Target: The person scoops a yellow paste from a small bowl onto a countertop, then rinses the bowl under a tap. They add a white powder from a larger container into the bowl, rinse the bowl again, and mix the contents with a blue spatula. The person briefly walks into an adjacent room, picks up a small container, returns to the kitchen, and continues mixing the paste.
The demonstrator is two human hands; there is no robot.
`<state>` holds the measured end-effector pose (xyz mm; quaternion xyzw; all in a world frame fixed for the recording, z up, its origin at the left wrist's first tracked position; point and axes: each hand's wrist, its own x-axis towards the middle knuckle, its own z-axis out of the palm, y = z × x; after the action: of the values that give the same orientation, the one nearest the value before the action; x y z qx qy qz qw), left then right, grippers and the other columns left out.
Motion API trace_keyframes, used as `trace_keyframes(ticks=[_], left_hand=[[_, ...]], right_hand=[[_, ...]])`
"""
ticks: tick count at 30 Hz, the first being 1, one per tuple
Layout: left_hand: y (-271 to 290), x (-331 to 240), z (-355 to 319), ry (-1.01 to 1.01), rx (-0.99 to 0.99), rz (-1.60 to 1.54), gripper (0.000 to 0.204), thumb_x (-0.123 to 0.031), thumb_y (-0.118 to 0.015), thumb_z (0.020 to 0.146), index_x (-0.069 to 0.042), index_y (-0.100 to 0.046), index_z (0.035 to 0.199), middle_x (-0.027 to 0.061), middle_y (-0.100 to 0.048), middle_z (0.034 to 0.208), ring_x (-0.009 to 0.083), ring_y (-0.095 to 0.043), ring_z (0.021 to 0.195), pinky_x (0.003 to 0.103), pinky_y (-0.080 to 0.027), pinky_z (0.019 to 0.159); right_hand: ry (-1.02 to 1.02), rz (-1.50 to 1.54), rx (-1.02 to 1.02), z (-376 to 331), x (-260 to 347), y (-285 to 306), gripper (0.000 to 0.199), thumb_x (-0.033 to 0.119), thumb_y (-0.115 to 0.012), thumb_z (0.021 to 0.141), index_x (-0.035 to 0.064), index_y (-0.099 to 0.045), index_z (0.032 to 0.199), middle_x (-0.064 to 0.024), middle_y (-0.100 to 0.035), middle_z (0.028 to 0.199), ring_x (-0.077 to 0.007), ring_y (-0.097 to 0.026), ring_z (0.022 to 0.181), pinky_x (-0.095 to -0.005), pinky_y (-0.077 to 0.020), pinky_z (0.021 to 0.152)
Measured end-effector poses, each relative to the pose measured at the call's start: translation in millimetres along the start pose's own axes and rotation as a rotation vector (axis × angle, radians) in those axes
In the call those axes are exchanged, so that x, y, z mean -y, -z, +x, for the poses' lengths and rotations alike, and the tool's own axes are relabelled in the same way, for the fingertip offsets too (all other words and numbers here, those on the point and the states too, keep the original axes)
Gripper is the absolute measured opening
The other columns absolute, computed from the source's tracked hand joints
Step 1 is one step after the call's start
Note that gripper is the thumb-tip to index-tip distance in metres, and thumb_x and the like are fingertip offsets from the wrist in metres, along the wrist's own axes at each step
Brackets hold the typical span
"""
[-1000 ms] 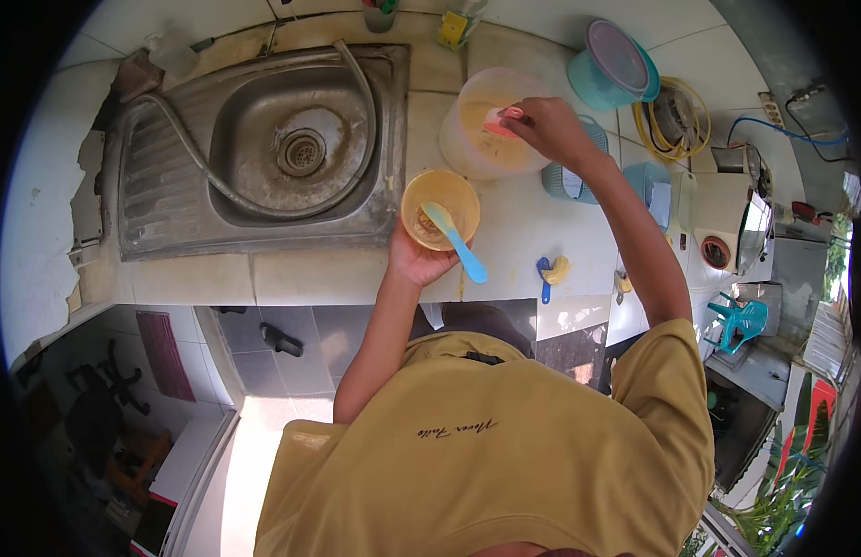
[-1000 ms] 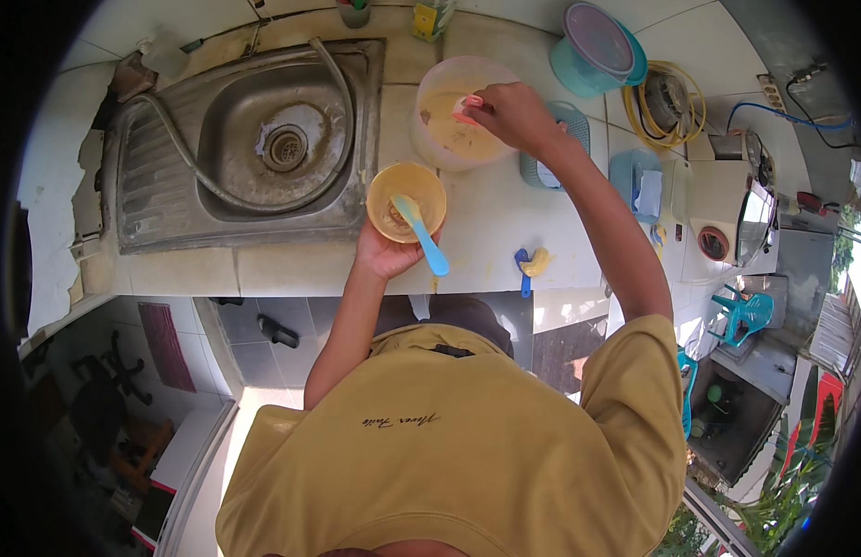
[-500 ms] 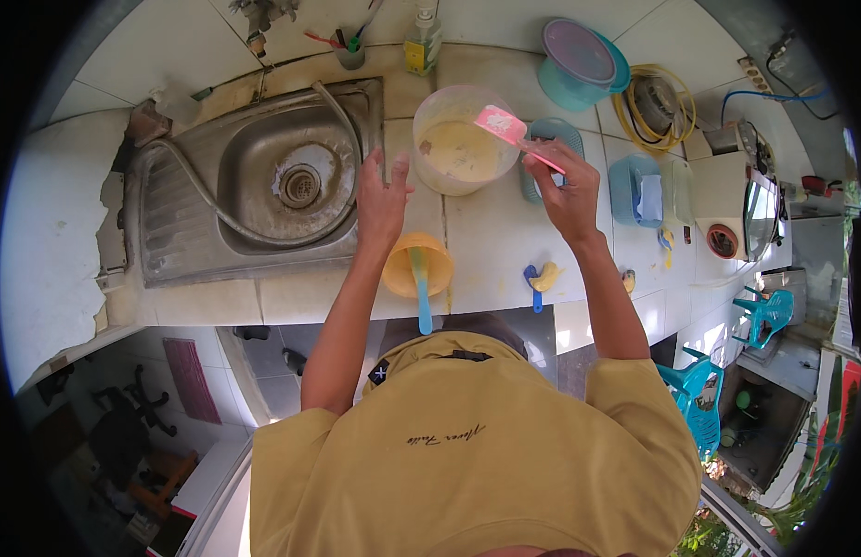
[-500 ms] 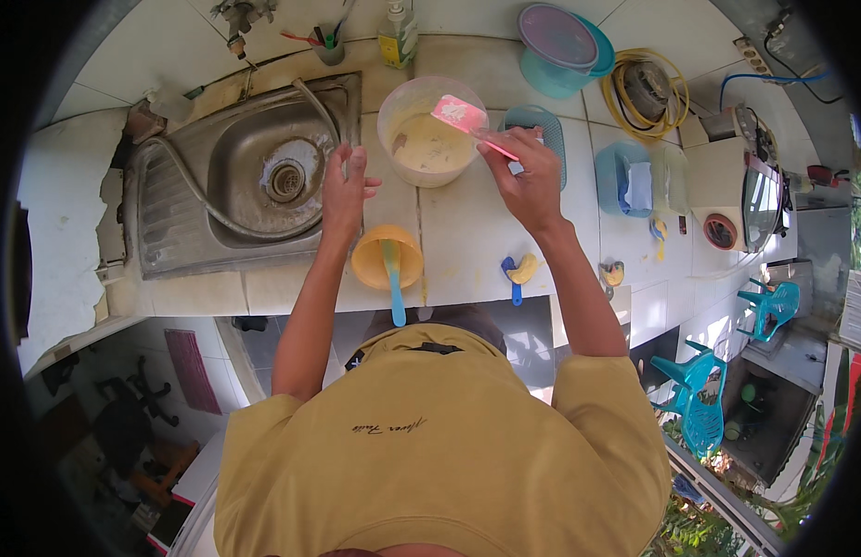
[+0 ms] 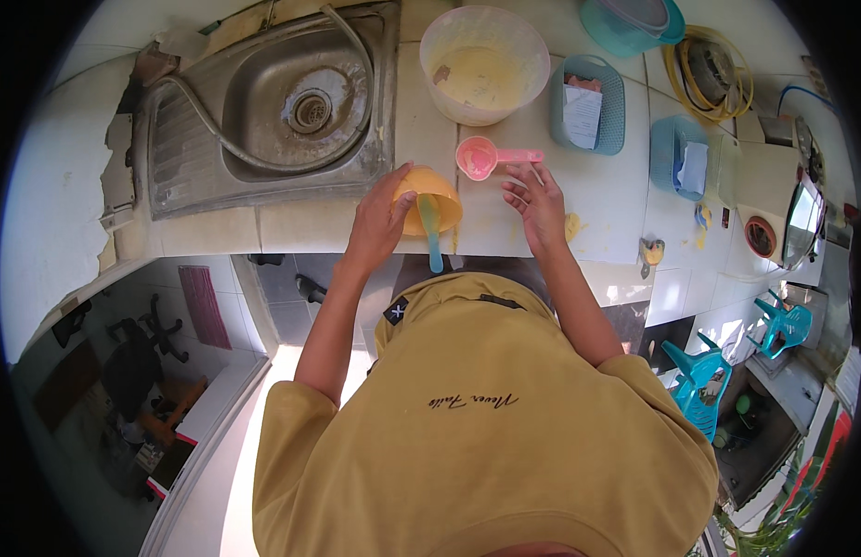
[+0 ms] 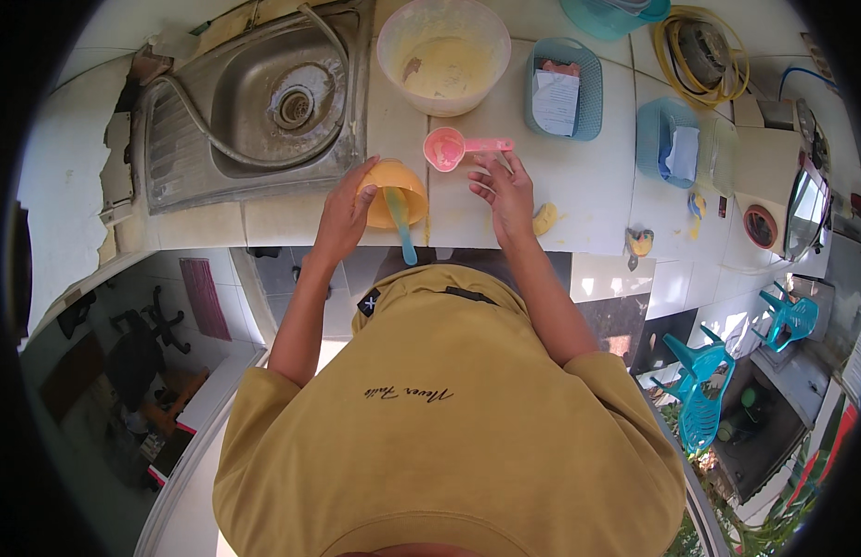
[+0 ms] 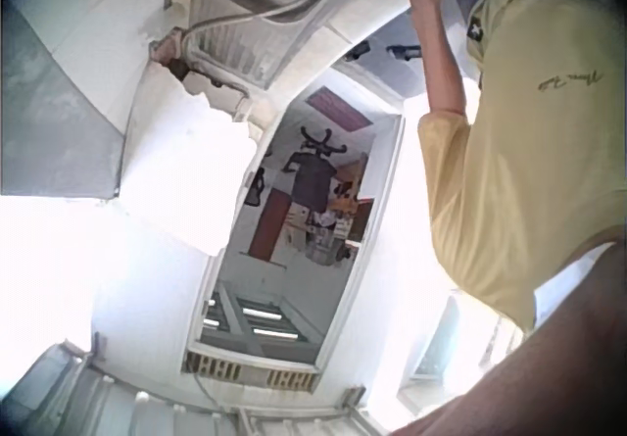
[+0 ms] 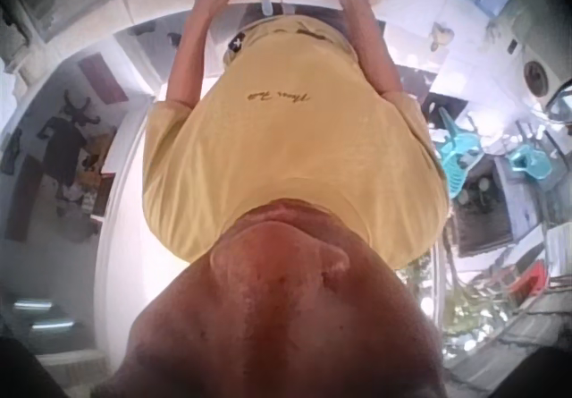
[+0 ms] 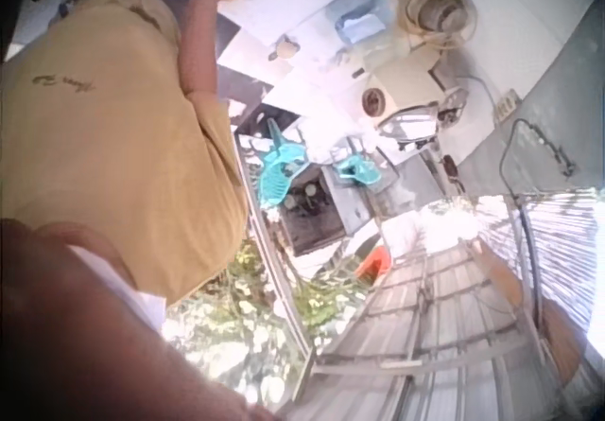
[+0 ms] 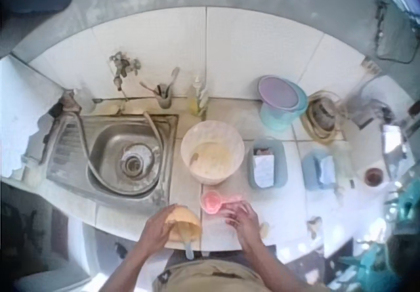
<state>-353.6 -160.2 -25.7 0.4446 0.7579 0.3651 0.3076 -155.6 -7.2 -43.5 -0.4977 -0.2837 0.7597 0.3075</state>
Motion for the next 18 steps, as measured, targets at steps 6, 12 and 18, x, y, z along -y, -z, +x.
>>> trace_keyframes(ticks=[6, 12, 18], left_hand=[[-11.3, 18.1, 3.0, 0.232, -0.158, -0.183, 0.052, -0.043, -0.035, 0.103, 0.000, -0.054, 0.127, 0.0198, -0.063, 0.112, 0.0327, -0.060, 0.112, 0.041, -0.045, 0.095], [-22.7, 28.8, 12.5, 0.569, -0.202, -0.636, 0.066, -0.054, -0.026, 0.102, 0.001, -0.056, 0.123, 0.0137, -0.066, 0.106, 0.0198, -0.069, 0.090, 0.028, -0.057, 0.069], [-41.8, 77.7, 3.6, 0.401, -0.320, -0.524, 0.059, -0.048, -0.035, 0.102, 0.004, -0.057, 0.118, 0.0155, -0.066, 0.102, 0.0245, -0.063, 0.095, 0.034, -0.046, 0.087]], right_hand=[[0.282, -1.212, 0.364, -35.2, -22.6, 8.9, 0.059, 0.038, -0.077, 0.078, -0.0015, -0.049, 0.112, -0.0150, -0.063, 0.096, -0.0233, -0.064, 0.073, -0.0353, -0.0519, 0.064], [0.416, -1.463, 0.420, -11.4, -66.4, 1.8, 0.049, 0.037, -0.078, 0.075, -0.0020, -0.057, 0.094, -0.0194, -0.065, 0.082, -0.0391, -0.063, 0.072, -0.0440, -0.0514, 0.067], [0.142, -1.019, 0.337, -11.6, -26.3, -0.5, 0.032, 0.028, -0.076, 0.081, 0.0015, -0.058, 0.080, -0.0088, -0.066, 0.077, -0.0209, -0.060, 0.068, -0.0312, -0.0491, 0.067]])
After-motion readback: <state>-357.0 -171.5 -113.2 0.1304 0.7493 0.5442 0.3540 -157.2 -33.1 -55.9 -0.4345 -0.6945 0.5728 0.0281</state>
